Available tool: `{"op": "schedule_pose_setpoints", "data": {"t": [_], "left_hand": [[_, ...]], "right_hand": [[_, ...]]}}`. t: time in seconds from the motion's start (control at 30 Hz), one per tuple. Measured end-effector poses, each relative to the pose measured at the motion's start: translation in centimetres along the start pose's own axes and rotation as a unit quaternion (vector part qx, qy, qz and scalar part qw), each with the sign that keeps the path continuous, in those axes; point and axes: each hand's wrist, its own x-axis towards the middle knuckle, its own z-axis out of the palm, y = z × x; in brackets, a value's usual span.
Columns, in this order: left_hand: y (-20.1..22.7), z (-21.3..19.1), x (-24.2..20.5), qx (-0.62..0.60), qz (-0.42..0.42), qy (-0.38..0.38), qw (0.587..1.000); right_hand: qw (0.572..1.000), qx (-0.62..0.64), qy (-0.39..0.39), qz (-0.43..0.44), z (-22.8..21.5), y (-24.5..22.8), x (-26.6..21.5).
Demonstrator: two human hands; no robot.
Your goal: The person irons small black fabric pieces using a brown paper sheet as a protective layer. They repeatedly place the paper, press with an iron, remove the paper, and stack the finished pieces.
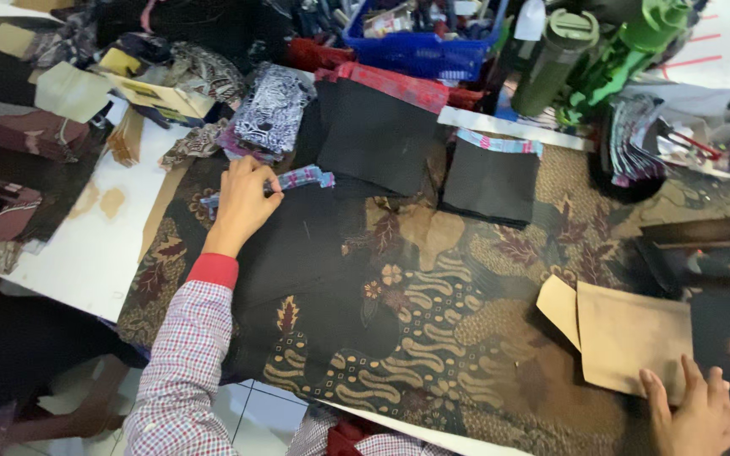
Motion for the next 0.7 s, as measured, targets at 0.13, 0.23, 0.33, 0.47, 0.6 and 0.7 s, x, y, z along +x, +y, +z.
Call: {"op": "schedule_pose_setpoints", "data": {"t": [0.13, 0.23, 0.33, 0.47, 0.6, 0.7], "left_hand": [[-0.4, -0.3, -0.1, -0.02, -0.004, -0.046, 0.999], [0.1, -0.9, -0.1, -0.021, 0.003, -0.049, 0.999], [1.8, -2.7, 0.1, 0.019, 0.027, -0.039, 0.999], [6.0, -7.3, 0.8, 0.015, 0.077, 0.01, 0.997], [12.8, -11.1, -0.4, 0.052, 0.105, 0.071, 0.991], [18.3, -11.2, -2.5, 0.058, 0.178, 0.089, 0.978]], "right_hand": [[0.997, 0.075, -0.023, 0.021, -1.7, -0.6, 0.4], [0.991, 0.11, -0.054, 0.058, -4.5, -2.9, 1.3], [0.983, 0.057, -0.128, 0.116, -7.0, -5.6, 2.1], [0.99, 0.077, -0.054, 0.106, -8.7, -7.1, 3.5], [0.991, 0.072, -0.017, 0.115, -9.6, -7.8, 3.3], [0.98, 0.124, -0.003, 0.154, -10.0, -8.7, 3.0]]}}
